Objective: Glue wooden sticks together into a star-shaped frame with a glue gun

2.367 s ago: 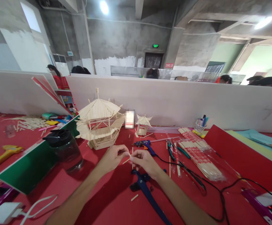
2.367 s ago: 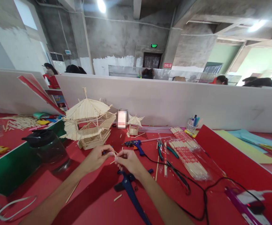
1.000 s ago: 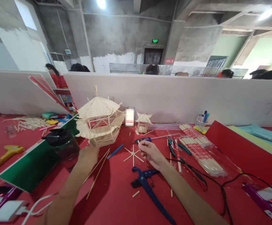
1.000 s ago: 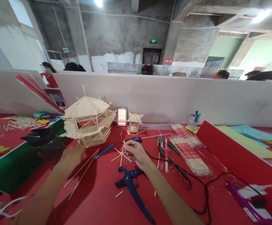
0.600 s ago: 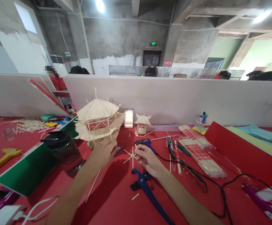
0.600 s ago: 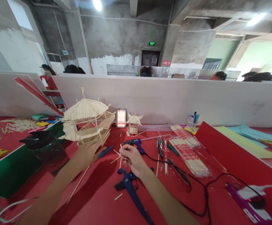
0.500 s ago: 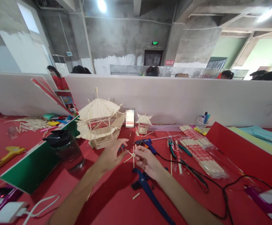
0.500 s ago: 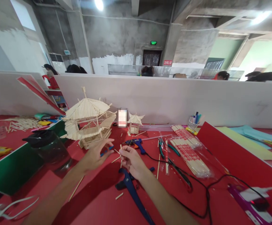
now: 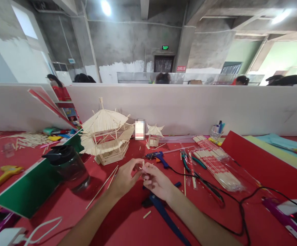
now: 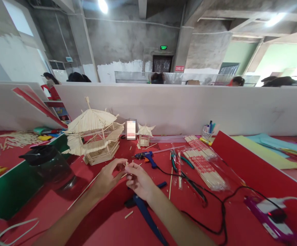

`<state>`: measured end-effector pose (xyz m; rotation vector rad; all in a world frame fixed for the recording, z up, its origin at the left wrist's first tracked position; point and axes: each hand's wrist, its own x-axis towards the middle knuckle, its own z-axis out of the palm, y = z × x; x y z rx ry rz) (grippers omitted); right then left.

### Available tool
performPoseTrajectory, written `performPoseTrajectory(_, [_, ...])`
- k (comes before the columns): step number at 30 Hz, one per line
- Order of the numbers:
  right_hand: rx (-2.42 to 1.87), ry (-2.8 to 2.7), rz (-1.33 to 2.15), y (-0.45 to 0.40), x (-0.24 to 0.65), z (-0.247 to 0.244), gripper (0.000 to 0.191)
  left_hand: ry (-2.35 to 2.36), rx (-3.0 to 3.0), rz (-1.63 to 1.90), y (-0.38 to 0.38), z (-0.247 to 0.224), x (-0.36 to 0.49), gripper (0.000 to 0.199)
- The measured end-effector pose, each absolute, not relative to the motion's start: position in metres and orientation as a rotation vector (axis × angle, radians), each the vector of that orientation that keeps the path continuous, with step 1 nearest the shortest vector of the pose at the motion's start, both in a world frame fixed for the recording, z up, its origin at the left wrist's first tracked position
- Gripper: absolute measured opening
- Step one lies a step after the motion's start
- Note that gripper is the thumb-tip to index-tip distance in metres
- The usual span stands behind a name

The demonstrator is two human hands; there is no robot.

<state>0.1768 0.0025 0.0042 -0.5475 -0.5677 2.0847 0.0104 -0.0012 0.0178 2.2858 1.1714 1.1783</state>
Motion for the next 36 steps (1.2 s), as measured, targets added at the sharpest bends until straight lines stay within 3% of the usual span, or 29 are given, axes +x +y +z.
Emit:
performPoseTrajectory(5, [-0.635,-0.724,2.021,0.006,0.175,0.002,0.046,1.165,2.286,1.105,0.002,0.018,0.009,0.023])
performPoseTrajectory(8, [-0.846,-1.131,1.819,0.014,0.185,0.009,0.046,1.163,2.250,1.090,0.006,0.018,0.007,0.024])
performPoseTrajectory(13, [-1.304,-2.261,0.937,0.010,0.232,0.036,0.042,1.159,2.184,1.075,0.015,0.015,0.002,0.023])
performPoseTrajectory(16, [-1.544,-2.604,0.457,-0.014,0.250,0.044,0.060,1.201,2.116,1.035,0.019,0.012,0.000,0.022])
performPoseTrajectory(20, [-1.699,-2.715,0.438,-0.041,0.243,0.037,0.081,1.235,2.097,0.971,0.020,0.010,-0.001,0.020])
performPoseTrajectory(24, [-1.749,-2.778,0.370,-0.048,0.221,0.029,0.088,1.243,2.100,0.939,0.020,0.008,-0.001,0.018])
performPoseTrajectory(30, [-1.684,-2.814,0.348,-0.041,0.224,0.031,0.057,1.224,2.064,0.960,0.025,0.005,-0.007,0.020])
performPoseTrajectory(36, [-1.526,-2.543,0.744,-0.017,0.260,0.047,0.041,1.132,1.992,1.071,0.025,0.017,-0.015,0.021])
